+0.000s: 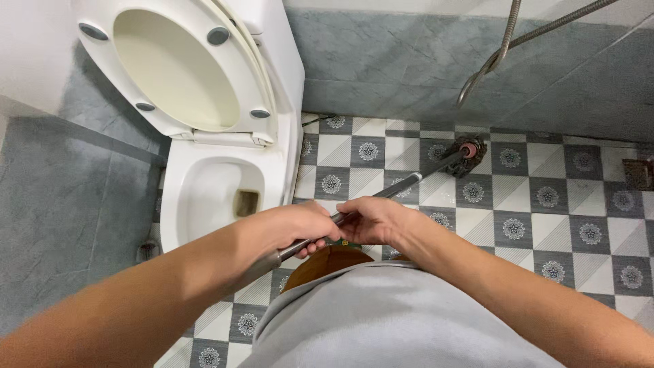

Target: The person assembles a mop by connecting a metal pole to a mop head. They then use a handheld bidet sprayer to rinse the mop head and the pole connection. Finally, they secure the connection with a small green clip.

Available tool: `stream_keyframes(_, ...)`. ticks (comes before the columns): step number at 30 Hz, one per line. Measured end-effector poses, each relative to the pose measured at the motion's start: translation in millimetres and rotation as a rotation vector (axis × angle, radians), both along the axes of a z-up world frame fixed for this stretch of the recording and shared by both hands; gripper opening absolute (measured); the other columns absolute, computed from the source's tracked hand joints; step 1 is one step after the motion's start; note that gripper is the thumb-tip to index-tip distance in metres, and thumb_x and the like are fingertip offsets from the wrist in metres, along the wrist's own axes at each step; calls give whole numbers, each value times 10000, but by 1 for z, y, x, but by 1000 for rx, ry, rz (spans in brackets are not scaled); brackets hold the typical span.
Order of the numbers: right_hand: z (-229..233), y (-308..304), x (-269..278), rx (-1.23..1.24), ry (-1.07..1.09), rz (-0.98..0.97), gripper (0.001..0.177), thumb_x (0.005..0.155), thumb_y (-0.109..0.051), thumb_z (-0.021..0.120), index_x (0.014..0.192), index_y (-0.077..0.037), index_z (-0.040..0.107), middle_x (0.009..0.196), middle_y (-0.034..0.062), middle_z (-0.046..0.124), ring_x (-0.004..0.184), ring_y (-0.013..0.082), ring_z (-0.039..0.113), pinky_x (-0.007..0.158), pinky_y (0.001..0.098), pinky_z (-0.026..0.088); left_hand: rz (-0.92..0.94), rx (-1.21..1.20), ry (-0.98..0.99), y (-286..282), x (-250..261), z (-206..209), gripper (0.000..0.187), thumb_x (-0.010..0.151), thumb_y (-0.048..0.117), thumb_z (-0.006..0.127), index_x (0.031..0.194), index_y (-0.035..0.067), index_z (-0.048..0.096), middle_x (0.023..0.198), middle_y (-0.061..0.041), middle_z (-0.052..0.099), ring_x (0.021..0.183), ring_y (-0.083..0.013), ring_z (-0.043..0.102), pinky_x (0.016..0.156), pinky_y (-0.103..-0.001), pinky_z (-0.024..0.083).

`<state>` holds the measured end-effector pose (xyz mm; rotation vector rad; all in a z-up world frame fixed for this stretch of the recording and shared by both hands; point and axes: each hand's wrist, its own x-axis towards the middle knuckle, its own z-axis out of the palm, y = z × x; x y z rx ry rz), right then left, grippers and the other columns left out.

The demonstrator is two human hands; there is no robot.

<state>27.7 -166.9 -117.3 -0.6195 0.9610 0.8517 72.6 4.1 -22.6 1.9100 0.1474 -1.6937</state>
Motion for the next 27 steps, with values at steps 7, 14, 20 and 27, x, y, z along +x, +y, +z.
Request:
stream_keyframes(7,-64,-13,3,58,117,-19,156,959,-121,720,852,-58,626,785,21,629,672,129,617,643,285,593,-116,147,-182,-35,-7,-10,220,925,158,641,932,-61,647,682,-122,639,545,-233,630,457,-378,537)
stream_keyframes(14,-33,-6,4,-81,135,69,190,950,-125,631,786,-58,563,739,38,605,614,139,597,587,278,583,-201,143,-264,-33,-10,-3,205,869,126,697,884,-73,647,691,-147,670,545,-247,647,468,-384,527)
stream_keyframes(20,-20,-14,6,-128,103,72,194,925,-149,659,765,-86,569,697,19,586,529,114,551,446,242,506,-114,27,-198,-35,-6,-4,208,864,123,731,914,-62,651,656,-119,626,513,-221,601,435,-380,490)
stream_keyframes(27,-15,-4,5,-171,142,109,168,903,-134,677,789,-64,577,723,19,600,552,110,585,436,237,511,5,12,35,-26,4,-4,194,901,156,712,907,-31,660,708,-92,628,576,-209,629,494,-371,543)
